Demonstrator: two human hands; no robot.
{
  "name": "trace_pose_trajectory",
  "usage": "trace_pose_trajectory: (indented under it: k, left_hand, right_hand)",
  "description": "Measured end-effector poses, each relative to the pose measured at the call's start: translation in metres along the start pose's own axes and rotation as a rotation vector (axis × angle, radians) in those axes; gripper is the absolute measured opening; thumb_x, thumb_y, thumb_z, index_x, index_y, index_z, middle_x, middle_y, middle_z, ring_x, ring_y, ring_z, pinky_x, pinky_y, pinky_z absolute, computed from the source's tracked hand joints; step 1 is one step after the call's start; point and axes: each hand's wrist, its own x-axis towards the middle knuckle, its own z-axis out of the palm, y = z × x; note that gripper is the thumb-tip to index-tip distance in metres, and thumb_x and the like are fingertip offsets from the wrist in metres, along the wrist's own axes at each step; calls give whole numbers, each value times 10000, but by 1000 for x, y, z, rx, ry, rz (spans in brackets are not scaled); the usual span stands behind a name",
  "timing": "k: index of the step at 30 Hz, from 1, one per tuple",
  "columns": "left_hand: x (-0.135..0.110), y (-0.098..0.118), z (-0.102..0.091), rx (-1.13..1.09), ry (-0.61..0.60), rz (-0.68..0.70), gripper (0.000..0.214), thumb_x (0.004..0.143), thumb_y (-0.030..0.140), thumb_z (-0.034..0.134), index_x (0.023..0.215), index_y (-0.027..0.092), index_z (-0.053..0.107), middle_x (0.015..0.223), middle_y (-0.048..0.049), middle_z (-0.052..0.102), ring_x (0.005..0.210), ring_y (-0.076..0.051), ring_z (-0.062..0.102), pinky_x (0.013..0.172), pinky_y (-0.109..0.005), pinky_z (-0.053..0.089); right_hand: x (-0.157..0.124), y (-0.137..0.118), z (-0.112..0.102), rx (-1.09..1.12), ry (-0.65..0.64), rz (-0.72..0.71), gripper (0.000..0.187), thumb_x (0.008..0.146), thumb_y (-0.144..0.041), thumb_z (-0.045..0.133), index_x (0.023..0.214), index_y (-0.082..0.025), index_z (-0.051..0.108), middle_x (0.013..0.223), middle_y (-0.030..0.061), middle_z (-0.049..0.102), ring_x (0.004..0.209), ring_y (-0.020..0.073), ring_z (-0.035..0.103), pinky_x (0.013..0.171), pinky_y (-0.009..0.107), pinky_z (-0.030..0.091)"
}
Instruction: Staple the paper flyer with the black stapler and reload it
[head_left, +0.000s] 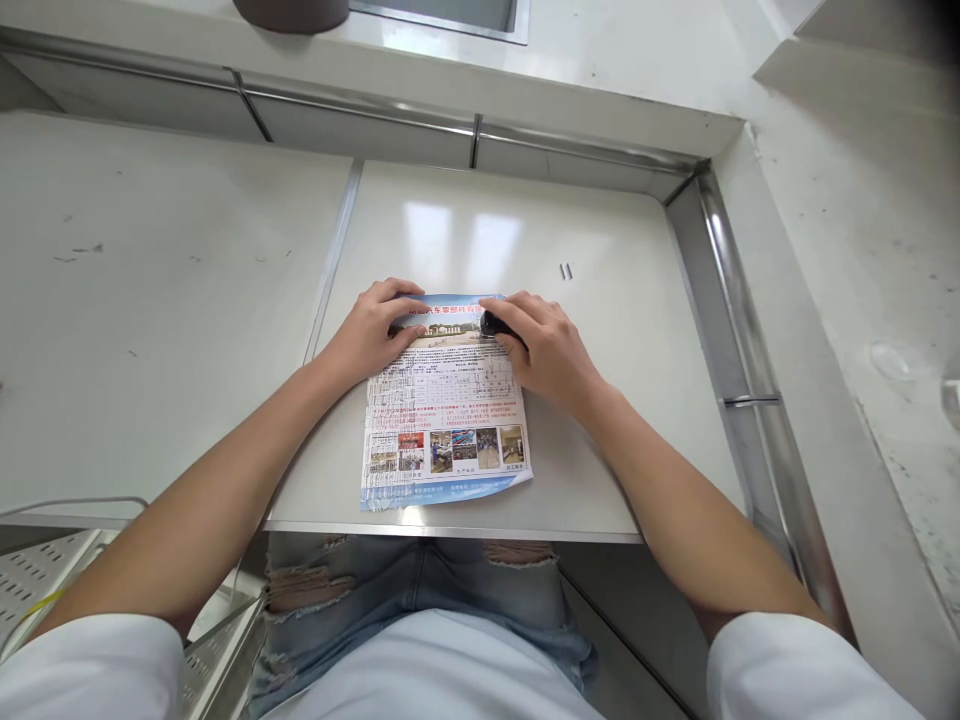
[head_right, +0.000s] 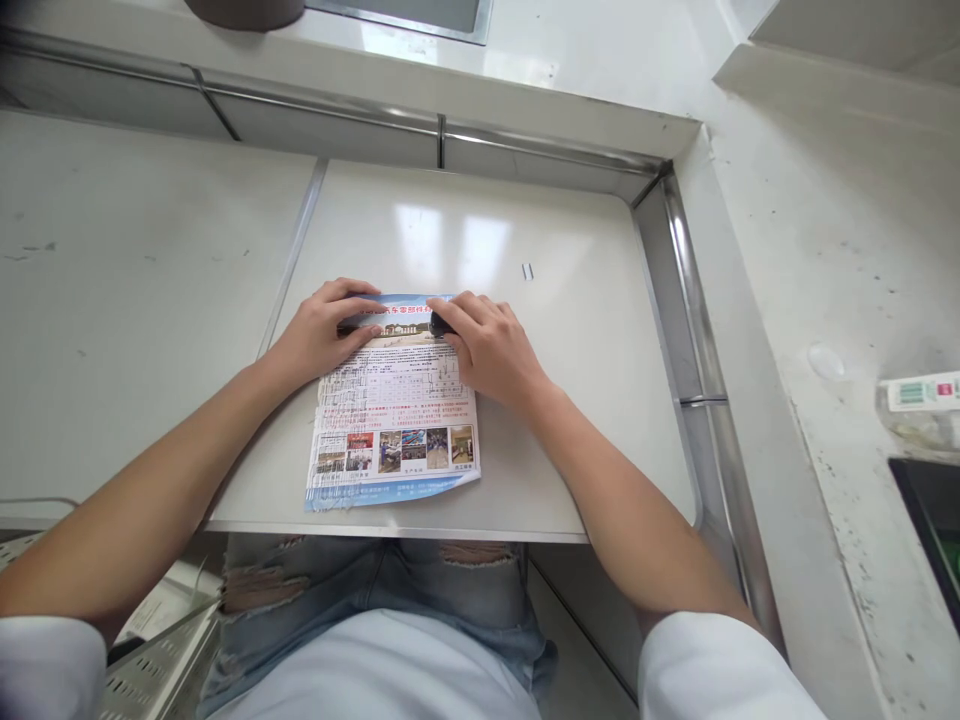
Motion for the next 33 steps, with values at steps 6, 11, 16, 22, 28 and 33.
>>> trace_pose_trajectory:
  k: [6, 11, 16, 22, 28, 33]
  left_hand:
    - [-1, -2, 0, 8, 6, 12, 255, 976, 298, 663, 1190, 235, 786, 1410, -118, 685, 1299, -315, 635, 1151, -546, 517]
    - [-1, -4, 1, 10, 6, 21, 261, 980, 307, 661, 1198, 236, 785, 1408, -120, 683, 1299, -312, 638, 1155, -540, 519]
    - [-1, -5, 0, 2, 7, 24, 269, 986, 310, 648, 1203, 230, 787, 1408, -127, 681, 1294, -315, 641, 1151, -547, 521]
    - [0, -5, 2, 5, 6, 5, 261, 972, 305, 657, 1185, 241, 794, 1403, -118, 686, 1286, -323, 639, 1145, -559, 520]
    - [-1, -6, 3, -3, 12, 24, 266, 986, 308, 644, 1192, 226, 790, 1412, -128, 678, 1293, -319, 637, 1150, -549, 516]
    - [0, -4, 2, 8, 2, 6, 272, 978, 304, 652, 1200, 238, 793, 1414, -121, 681, 1299, -322, 629, 1161, -557, 504]
  right_hand:
    - [1, 10, -3, 10, 15, 49, 356, 961, -252, 636, 1316, -224, 632, 1189, 111, 745, 1080, 310, 636, 898, 434, 490]
    - [1, 11, 1, -73, -52, 108, 288, 939, -218, 638, 1227, -230, 658, 1137, 107, 764, 1029, 310, 642, 776, 394, 469]
    - [0, 11, 0, -152, 8, 186, 224, 919, -179, 607, 1131, -219, 666, 1059, 128, 762, 967, 322, 637, 724, 400, 460]
    - [-2, 18, -8, -214, 267, 359, 205, 974, -256, 559, 1128, -198, 681, 1004, 183, 732, 955, 378, 626, 803, 495, 512]
    - [0, 8, -13, -112, 361, 262, 375, 1051, -333, 527, 1392, -224, 637, 1229, 178, 729, 1148, 380, 650, 983, 561, 548]
    - [-3, -12, 12, 31, 213, 35, 439, 1098, -341, 508, 1516, -237, 597, 1243, 147, 747, 1138, 317, 683, 1018, 504, 581]
